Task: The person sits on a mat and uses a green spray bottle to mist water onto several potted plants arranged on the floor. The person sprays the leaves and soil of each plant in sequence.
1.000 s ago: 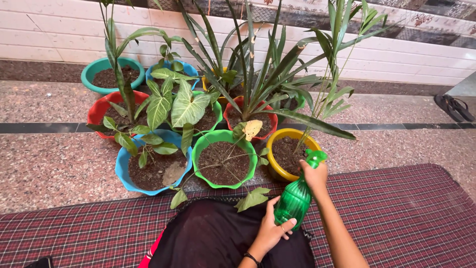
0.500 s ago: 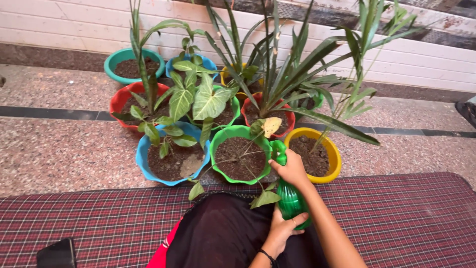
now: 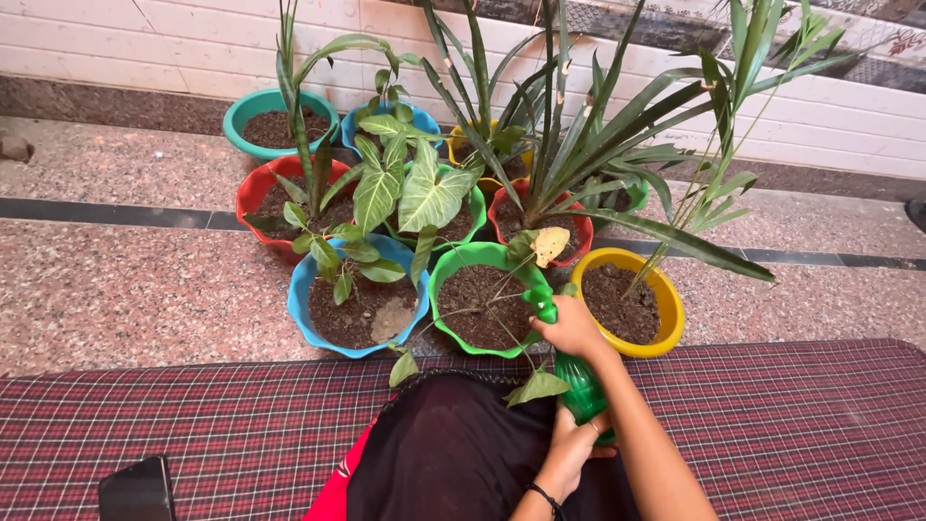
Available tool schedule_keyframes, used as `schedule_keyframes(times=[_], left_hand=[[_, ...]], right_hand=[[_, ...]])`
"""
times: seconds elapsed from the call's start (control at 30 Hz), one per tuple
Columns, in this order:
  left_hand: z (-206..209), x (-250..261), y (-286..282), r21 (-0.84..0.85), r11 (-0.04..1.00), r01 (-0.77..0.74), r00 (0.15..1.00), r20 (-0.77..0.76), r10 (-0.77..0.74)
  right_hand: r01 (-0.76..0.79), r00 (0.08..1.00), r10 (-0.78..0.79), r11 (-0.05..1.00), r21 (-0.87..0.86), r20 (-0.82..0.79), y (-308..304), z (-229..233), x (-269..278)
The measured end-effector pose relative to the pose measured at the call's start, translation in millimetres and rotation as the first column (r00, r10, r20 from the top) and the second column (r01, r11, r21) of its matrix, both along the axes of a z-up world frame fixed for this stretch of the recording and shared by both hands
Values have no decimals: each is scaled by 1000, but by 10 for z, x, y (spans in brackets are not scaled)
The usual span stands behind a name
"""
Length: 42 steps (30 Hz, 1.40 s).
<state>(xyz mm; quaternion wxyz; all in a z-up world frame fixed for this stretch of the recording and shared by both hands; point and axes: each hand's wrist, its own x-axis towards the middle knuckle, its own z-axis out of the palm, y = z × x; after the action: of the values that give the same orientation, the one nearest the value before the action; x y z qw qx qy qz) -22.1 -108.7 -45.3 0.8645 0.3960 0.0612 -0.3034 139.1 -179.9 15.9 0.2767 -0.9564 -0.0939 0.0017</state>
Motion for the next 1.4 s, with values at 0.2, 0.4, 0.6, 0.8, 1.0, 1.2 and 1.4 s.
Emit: schedule_keyframes(times=[0.2,0.4,0.6,0.8,1.0,1.2,1.4], left_hand=[[167,-109,19,121,991,-60,998,34,56],[397,-344,30,-27,857,-514,759,450,469],[487,-254,348,54,695,-717,626,489,608],[289,-34,473,64,540,-839,531,306,790],[147,129,551,-88,483,-871,481,46,876],[157,184,530,-8,487,-874,481,135,866],[160,144,591,51,496,-867,485,321,814]], right_hand=[[17,1000,-18,996,91,20,15,348,-286],[-98,995,83,922,375,57,271,1130,-691],[-268,960,273,846,461,58,872,1337,-564],[-420,895,443,870,259,-39,1515,754,-43],[-483,869,484,875,31,-100,1912,348,172],[-475,874,472,880,0,-116,1963,388,167],[-476,874,483,873,109,-51,1866,649,180]])
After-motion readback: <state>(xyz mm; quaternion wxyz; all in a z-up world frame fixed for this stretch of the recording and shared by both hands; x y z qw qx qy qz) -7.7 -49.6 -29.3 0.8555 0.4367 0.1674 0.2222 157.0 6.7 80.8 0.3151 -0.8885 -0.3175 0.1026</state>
